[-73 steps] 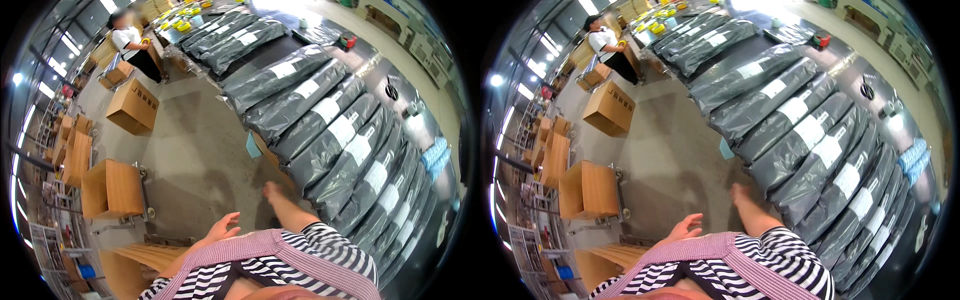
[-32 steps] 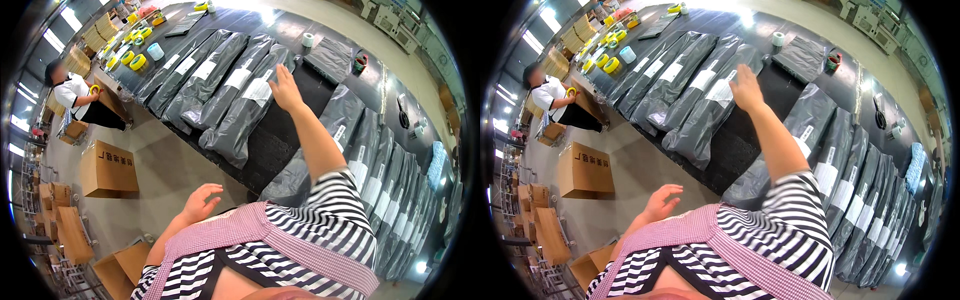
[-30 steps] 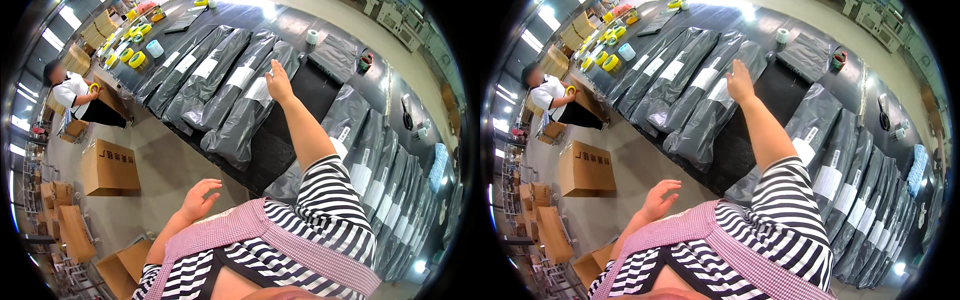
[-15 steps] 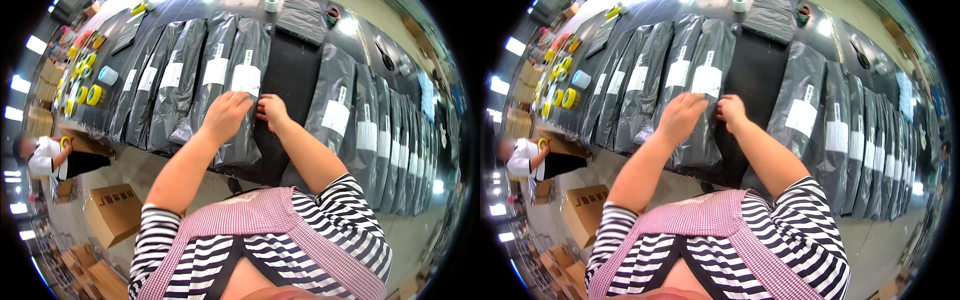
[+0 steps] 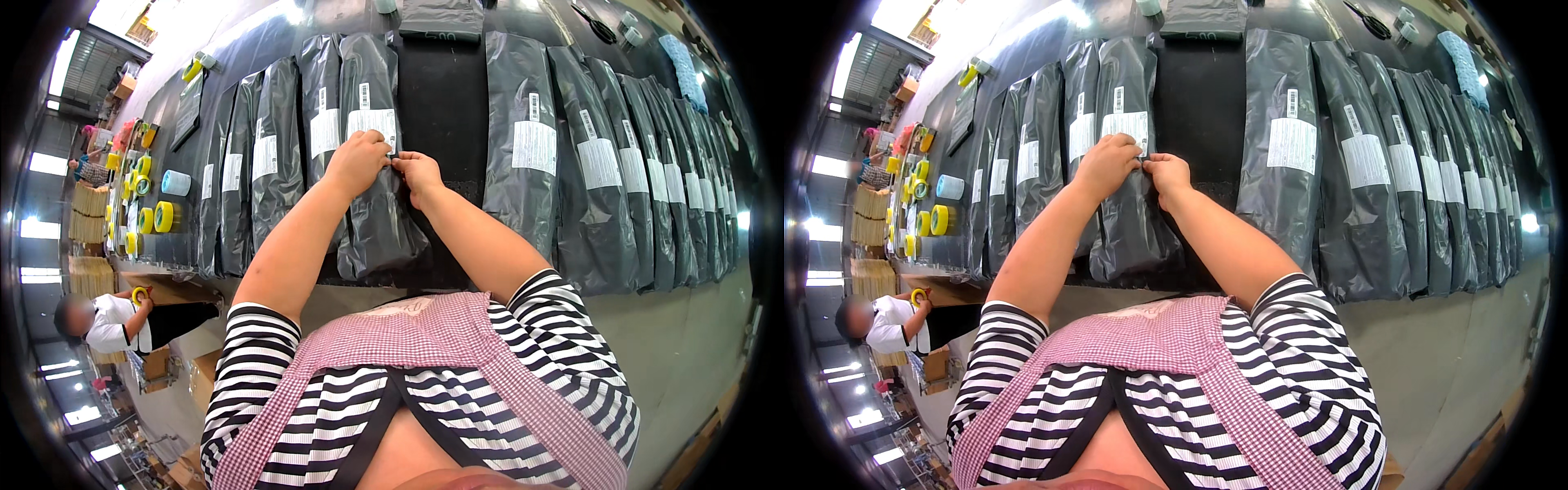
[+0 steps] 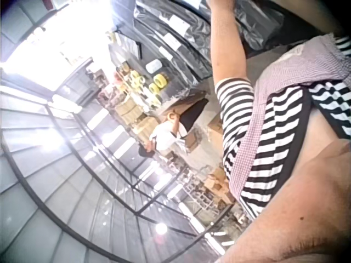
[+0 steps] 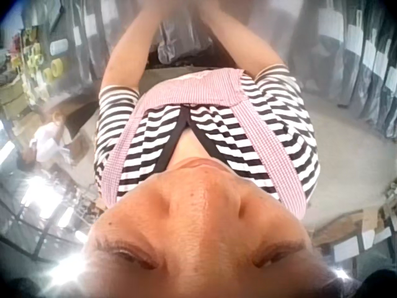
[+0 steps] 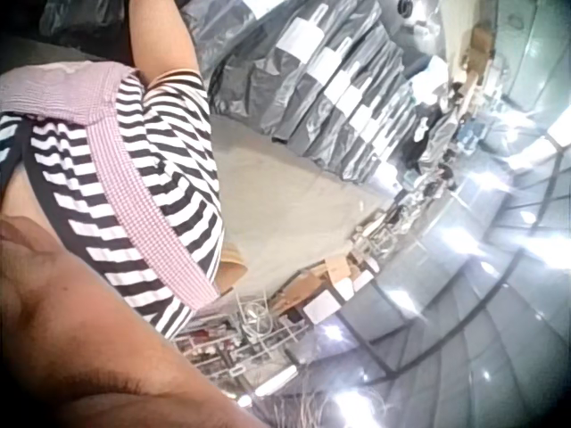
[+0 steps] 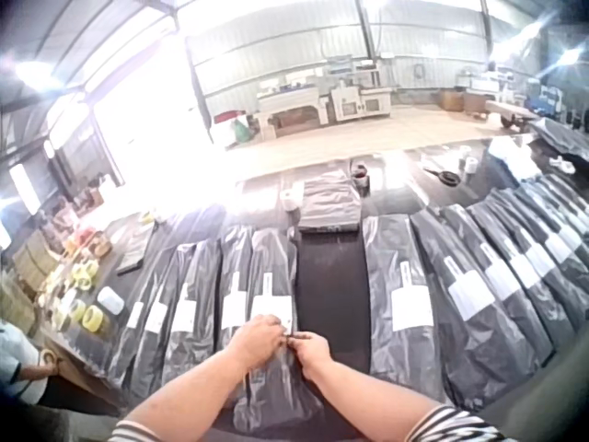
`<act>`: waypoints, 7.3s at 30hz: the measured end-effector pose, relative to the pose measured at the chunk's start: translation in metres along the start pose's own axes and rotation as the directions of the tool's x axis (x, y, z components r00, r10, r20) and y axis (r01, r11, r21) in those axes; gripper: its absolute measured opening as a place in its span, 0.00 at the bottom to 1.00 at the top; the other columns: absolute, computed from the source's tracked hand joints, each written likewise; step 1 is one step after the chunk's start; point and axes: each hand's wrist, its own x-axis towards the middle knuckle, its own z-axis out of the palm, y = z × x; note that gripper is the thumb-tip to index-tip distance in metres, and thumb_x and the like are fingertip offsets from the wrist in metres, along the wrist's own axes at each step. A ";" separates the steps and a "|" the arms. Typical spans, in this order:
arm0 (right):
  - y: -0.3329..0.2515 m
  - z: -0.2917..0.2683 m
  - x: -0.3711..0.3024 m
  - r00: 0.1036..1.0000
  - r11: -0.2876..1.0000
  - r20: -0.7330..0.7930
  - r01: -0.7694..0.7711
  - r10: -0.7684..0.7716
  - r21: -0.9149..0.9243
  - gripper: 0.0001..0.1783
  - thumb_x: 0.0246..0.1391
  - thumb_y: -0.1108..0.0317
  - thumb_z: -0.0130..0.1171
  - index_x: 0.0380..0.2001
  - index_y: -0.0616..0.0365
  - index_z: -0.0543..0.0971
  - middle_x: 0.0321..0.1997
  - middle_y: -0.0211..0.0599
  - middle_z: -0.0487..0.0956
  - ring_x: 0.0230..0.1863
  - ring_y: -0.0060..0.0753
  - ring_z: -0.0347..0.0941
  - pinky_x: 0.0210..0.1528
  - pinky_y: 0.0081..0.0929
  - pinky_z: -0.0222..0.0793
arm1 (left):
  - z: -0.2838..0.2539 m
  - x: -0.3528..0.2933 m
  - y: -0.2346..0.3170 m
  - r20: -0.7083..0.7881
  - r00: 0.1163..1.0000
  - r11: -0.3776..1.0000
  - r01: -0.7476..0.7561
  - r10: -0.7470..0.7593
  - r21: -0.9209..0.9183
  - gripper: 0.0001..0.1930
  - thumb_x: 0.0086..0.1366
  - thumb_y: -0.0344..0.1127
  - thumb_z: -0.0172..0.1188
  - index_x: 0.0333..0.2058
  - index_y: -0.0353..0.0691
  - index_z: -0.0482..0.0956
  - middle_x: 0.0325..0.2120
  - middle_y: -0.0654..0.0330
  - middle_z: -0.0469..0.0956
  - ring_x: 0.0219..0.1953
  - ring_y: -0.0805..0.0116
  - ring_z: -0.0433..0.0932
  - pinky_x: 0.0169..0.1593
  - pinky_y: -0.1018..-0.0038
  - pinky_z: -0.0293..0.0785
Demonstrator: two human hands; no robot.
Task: The person organizes a strip of barcode labels and applies them one by one to the top of several black plastic shipping bags lined up on a work table.
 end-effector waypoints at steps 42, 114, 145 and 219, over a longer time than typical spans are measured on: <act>0.002 -0.014 0.007 0.936 0.937 0.212 0.315 -0.280 -0.152 0.09 0.61 0.78 0.58 0.43 0.67 0.80 0.37 0.30 0.80 0.34 0.17 0.72 0.36 0.16 0.68 | 0.008 0.010 0.013 -0.180 0.976 0.990 0.108 -0.124 -0.096 0.05 0.58 0.34 0.65 0.31 0.40 0.85 0.35 0.58 0.80 0.42 0.55 0.79 0.46 0.62 0.76; -0.023 -0.016 0.020 0.968 0.996 0.248 0.010 -0.032 0.091 0.08 0.55 0.72 0.69 0.28 0.56 0.78 0.29 0.30 0.80 0.31 0.22 0.74 0.35 0.23 0.72 | -0.005 0.033 -0.015 0.099 0.959 0.846 0.280 -0.264 -0.454 0.09 0.61 0.35 0.68 0.33 0.35 0.84 0.33 0.57 0.82 0.35 0.67 0.82 0.41 0.71 0.77; -0.024 -0.032 0.032 0.953 0.998 0.300 -0.057 0.048 0.022 0.09 0.56 0.71 0.68 0.28 0.52 0.75 0.24 0.26 0.75 0.23 0.21 0.68 0.25 0.21 0.59 | -0.015 0.058 -0.043 0.535 0.782 0.371 0.623 -0.319 -0.689 0.06 0.65 0.31 0.65 0.34 0.34 0.81 0.27 0.62 0.80 0.28 0.74 0.79 0.35 0.78 0.76; -0.066 0.071 0.019 0.722 -0.085 0.602 0.614 -0.341 -0.785 0.27 0.54 0.57 0.66 0.58 0.50 0.79 0.71 0.54 0.66 0.73 0.58 0.59 0.69 0.44 0.61 | -0.040 -0.171 -0.072 -0.097 0.851 0.811 0.450 -0.517 -0.375 0.25 0.66 0.40 0.59 0.62 0.45 0.73 0.52 0.50 0.80 0.55 0.50 0.78 0.59 0.59 0.73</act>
